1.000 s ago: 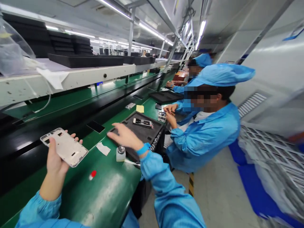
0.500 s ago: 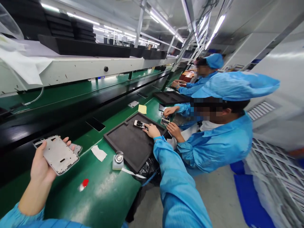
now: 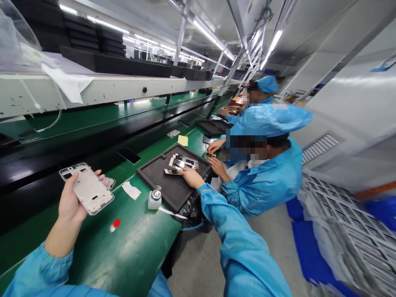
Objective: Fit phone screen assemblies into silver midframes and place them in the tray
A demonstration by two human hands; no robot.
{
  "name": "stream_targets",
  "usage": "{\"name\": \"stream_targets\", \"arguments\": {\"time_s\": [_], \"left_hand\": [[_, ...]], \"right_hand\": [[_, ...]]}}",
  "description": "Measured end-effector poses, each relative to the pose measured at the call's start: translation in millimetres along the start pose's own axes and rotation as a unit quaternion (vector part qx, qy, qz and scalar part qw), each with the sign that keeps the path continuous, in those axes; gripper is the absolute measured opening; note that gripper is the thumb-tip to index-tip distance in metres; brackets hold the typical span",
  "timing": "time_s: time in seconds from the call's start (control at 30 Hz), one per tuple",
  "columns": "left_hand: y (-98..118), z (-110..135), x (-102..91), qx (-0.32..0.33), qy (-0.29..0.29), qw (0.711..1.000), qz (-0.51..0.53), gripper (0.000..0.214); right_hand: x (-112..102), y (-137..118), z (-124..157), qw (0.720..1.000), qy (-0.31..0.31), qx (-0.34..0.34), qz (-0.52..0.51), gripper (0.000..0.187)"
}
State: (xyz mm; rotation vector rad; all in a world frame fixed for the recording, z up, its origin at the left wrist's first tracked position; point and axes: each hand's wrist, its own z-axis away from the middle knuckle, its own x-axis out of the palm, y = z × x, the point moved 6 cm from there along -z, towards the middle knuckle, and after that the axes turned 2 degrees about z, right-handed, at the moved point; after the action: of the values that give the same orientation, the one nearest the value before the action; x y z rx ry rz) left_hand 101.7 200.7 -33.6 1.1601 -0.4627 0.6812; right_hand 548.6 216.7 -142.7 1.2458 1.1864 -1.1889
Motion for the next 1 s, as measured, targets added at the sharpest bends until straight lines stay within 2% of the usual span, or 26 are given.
{"name": "stream_targets", "arguments": {"time_s": [0.1,0.2,0.3,0.37,0.47,0.53,0.63,0.7,0.77,0.83,0.93,1.0], "left_hand": [[0,1,0.4,-0.003,-0.023,1.000,0.000,0.030],[-1,3,1.1,-0.018,-0.043,0.999,0.009,0.031],[-4,7,3.6,-0.051,-0.069,0.996,0.029,0.033],[-6,12,7.0,-0.084,-0.114,0.989,0.032,0.039],[-10,24,11.7,-0.122,-0.217,0.968,0.019,0.052],[-13,33,13.3,-0.136,-0.295,0.946,0.007,0.063],[-27,47,13.8,-0.199,-0.404,0.893,-0.022,0.071],[-41,55,13.2,-0.255,-0.453,0.853,-0.049,0.073],[-49,57,13.6,-0.256,-0.470,0.841,-0.080,0.075],[-51,56,16.1,-0.209,-0.467,0.852,-0.111,0.077],[-45,55,20.5,-0.121,-0.458,0.870,-0.139,0.070],[-39,54,21.5,-0.073,-0.454,0.874,-0.157,0.060]], "right_hand": [[-7,-8,9,0.999,0.023,0.021,0.010,0.043],[-25,-8,15,0.997,0.049,0.051,0.021,0.044],[-64,-8,17,0.995,0.081,0.042,0.030,0.048],[-96,-17,19,0.994,0.104,0.016,0.036,0.049],[-142,-62,30,0.981,0.162,-0.103,0.041,0.046],[-161,-110,47,0.950,0.209,-0.229,0.039,0.045],[-170,-179,75,0.884,0.272,-0.378,0.036,0.043],[-170,-209,89,0.840,0.336,-0.425,0.023,0.040],[-170,-223,95,0.810,0.412,-0.416,-0.009,0.039],[-171,-224,94,0.807,0.461,-0.363,-0.065,0.043],[-169,-218,87,0.832,0.441,-0.267,-0.205,0.047],[-167,-217,85,0.829,0.395,-0.225,-0.326,0.042]]}}
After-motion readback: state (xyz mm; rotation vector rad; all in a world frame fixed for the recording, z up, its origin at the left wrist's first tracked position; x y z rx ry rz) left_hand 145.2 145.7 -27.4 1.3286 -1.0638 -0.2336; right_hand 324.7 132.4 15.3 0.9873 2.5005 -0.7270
